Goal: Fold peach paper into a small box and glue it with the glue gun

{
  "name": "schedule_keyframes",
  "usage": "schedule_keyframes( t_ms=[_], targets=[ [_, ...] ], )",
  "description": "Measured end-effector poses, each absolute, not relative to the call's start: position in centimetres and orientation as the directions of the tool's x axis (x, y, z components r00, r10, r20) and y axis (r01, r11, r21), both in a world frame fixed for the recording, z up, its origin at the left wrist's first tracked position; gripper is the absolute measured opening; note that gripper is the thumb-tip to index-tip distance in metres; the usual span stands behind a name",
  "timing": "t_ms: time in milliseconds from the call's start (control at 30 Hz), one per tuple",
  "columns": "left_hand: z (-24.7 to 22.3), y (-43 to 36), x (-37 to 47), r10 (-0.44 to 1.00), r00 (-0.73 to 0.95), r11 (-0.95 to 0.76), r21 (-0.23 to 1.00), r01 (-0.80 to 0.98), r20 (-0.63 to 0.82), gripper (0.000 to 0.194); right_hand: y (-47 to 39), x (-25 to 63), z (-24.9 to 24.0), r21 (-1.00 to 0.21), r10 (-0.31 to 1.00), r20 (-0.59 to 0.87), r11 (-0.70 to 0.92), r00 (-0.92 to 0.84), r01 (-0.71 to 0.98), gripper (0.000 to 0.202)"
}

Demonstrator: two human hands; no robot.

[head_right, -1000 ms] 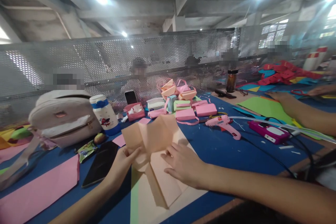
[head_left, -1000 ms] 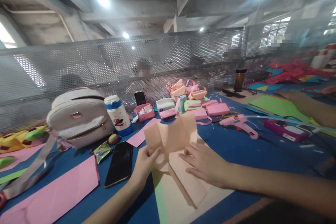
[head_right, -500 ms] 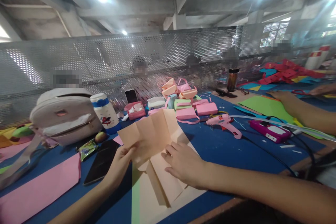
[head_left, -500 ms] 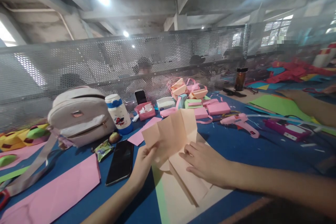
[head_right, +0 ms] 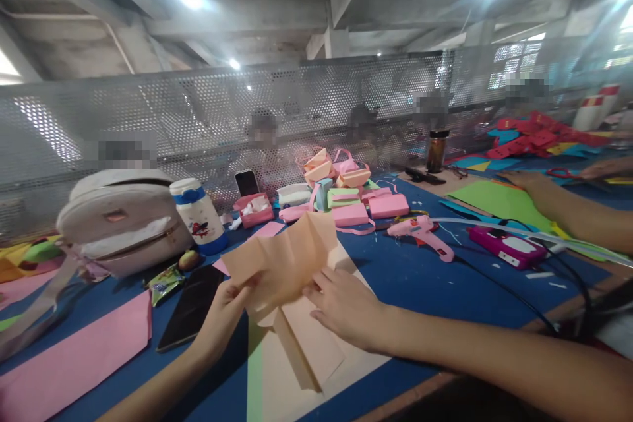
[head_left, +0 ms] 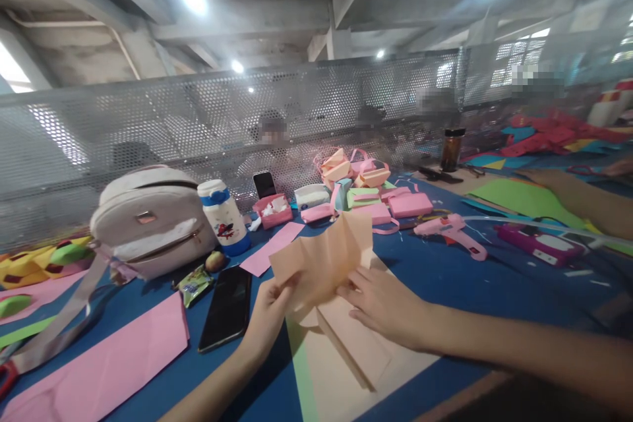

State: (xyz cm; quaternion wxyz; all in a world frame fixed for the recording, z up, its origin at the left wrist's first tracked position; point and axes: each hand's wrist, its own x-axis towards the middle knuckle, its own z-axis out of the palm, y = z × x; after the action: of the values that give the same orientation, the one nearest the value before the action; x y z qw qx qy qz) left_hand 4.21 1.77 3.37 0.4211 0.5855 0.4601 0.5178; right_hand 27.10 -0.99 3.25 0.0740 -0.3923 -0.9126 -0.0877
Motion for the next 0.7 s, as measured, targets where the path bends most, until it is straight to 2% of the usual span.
schedule_keyframes(
  t_ms=[167,300,400,567,633,700],
  targets=[
    [3.0,1.7,3.9,0.973,0.096,-0.224,0.962,0.160,0.210,0.041,-1.0,26.9,2.6,0.170,0.629,0.294,0.706,-0.719,0.687,0.034],
    [2.6,1.6,3.8,0.966,0.129,-0.240,0.962,0.131,0.223,0.044,-1.3,26.0,1.8,0.222,0.592,0.341,0.704,-0.730,0.675,0.013],
    [2.4,1.6,3.8,0.965,0.139,-0.238,0.964,0.119,0.221,0.044,-1.0,25.2,1.5,0.213,0.551,0.354,0.740,-0.756,0.638,0.010],
    [2.0,1.7,3.8,0.966,0.117,-0.244,0.960,0.137,0.229,0.039,-0.4,25.1,3.0,0.103,0.586,0.281,0.769,-0.760,0.630,0.019],
    [2.0,1.6,3.7,0.967,0.097,-0.247,0.958,0.144,0.234,0.038,-0.7,25.5,4.2,0.016,0.601,0.230,0.784,-0.765,0.620,0.022],
    [2.0,1.5,3.5,0.969,0.071,-0.243,0.960,0.140,0.235,0.037,-1.5,25.9,5.3,-0.098,0.634,0.259,0.768,-0.729,0.633,0.025]
  ],
)
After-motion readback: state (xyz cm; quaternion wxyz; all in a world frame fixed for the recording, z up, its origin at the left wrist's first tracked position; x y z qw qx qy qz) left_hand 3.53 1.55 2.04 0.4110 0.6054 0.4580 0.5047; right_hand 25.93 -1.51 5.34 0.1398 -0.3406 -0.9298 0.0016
